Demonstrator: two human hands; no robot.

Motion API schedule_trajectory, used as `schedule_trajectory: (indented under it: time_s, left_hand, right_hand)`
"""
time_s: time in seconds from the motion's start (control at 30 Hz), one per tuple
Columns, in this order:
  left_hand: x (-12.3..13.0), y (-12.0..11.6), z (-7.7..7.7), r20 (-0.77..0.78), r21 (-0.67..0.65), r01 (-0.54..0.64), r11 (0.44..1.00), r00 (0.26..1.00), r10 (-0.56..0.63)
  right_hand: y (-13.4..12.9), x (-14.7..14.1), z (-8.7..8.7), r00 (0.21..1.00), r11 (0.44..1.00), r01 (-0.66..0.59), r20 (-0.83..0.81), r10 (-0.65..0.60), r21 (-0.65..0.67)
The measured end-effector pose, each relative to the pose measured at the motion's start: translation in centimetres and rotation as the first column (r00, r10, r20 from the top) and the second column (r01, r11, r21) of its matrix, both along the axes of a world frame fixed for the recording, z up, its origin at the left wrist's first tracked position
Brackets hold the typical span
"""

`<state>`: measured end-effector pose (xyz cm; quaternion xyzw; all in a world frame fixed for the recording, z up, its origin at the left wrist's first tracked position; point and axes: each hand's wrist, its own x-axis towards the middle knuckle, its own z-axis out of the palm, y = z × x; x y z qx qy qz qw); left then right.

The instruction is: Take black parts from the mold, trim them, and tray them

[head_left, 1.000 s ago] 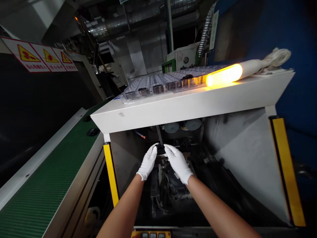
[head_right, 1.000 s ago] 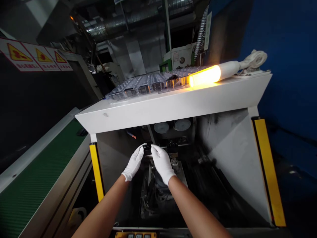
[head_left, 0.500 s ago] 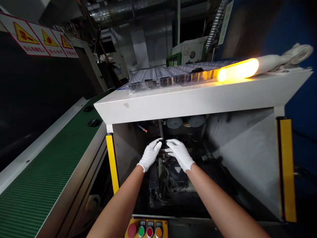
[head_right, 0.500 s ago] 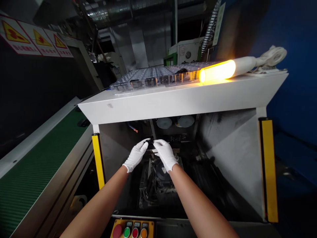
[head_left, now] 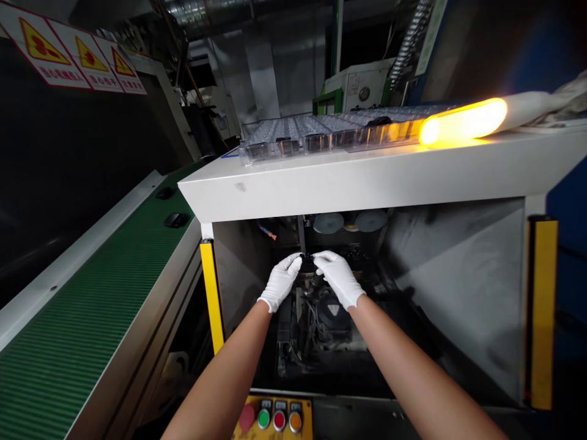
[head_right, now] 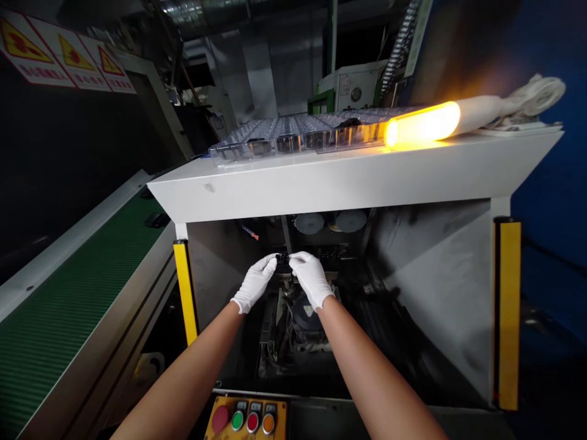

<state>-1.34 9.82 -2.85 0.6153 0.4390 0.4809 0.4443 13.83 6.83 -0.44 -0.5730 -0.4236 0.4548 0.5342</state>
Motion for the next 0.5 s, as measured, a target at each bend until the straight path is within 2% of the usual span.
schedule_trajectory:
  time_s: [0.17, 0.33, 0.43, 0.5]
  left_hand:
    - [0.0, -0.1, 0.0, -0.087, 0.081, -0.028, 0.996, 0.996, 0.035]
    - [0.1, 0.1, -0.2, -0.099, 0.074, -0.035, 0.997, 0.994, 0.043]
    - [-0.2, -0.3, -0.1, -0.119, 0.065, -0.035, 0.997, 0.992, 0.043]
    - [-0.5, -1.2, 0.2, -0.183, 0.148, -0.068, 0.987, 0.978, 0.095]
  right_hand:
    - [0.1, 0.0, -0.7, 1.0, 1.0, -0.004, -0.01, 0.004, -0.011]
    - [0.5, -0.3, -0.8, 1.0, 1.0, -0.004, 0.001, 0.004, 0.029]
    - [-0.9, -0.8, -0.8, 1.0, 0.996, 0.022, 0.013, -0.023, 0.085]
    - [-2.6, -0.6, -1.1, 0.998, 0.991, 0.044, 0.03, -0.048, 0.128]
